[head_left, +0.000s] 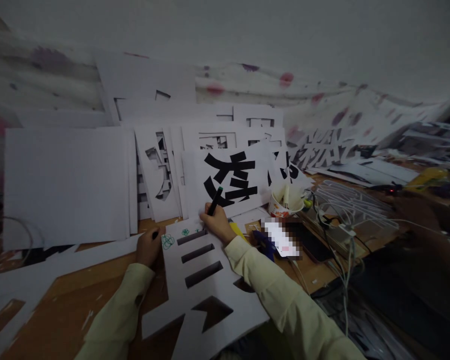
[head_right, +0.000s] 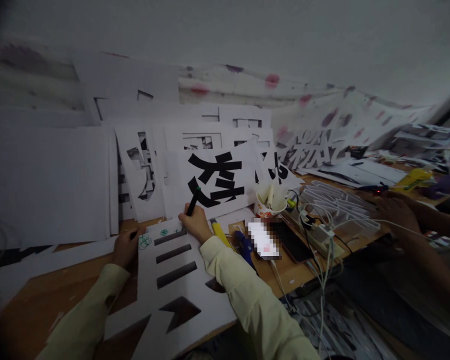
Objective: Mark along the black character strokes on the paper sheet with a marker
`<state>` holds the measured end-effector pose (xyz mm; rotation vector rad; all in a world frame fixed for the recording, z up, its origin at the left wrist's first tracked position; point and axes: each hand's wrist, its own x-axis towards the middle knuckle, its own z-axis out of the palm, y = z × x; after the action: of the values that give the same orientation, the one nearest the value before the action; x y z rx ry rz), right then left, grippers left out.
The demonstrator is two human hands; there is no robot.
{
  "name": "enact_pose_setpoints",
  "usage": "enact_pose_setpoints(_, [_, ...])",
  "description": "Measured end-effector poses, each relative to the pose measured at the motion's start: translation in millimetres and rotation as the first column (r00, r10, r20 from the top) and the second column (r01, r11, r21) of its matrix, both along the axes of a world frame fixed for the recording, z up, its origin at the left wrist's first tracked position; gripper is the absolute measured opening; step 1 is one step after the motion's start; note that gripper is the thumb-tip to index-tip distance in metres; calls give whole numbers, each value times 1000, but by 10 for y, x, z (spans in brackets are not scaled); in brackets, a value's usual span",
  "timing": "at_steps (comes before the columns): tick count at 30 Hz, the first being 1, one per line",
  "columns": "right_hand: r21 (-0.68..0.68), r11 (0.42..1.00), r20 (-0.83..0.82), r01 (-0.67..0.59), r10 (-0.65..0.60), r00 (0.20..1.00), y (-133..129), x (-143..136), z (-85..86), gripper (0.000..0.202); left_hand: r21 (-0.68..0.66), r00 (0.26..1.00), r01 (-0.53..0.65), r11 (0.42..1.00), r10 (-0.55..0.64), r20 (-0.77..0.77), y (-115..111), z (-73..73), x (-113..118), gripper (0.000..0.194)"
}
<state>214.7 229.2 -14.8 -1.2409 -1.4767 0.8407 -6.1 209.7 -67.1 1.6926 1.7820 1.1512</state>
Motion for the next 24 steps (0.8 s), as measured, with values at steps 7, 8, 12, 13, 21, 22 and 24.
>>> enact_pose_setpoints(7, [15,1000,-12,11,-11,1000,-5,-3,17,18,-5,1000,-26,1000,26,3,19,-26,1,44])
enact_pose_setpoints(8, [17,1000,-13,14,-14,1000,-7,-4,21,18,-5,1000,-31,1000,31,2,21,-24,2,44])
enact_pose_setpoints(12, [21,999,-17,24,-24,1000,-12,-3,26,18,-4,999,-33,999,33,-2,23,-15,1,43])
enact_pose_setpoints(13, [22,999,-17,24,-24,1000,-13,-3,25,18,-1,999,-33,999,33,-3,22,-14,1,43])
enact_pose_setpoints(21, [9,1000,-7,3,-3,1000,2,1,15,18,-5,1000,-18,1000,18,-5,15,-10,-1,45])
enact_pose_setpoints(22, [6,1000,-5,1,-1,1000,5,1,13,18,-6,1000,-19,1000,19,-4,16,-12,-2,45])
enact_pose_setpoints(24, [1,1000,-2,1,-1,1000,9,2,8,18,-7,1000,-22,1000,22,-2,20,-20,-5,45])
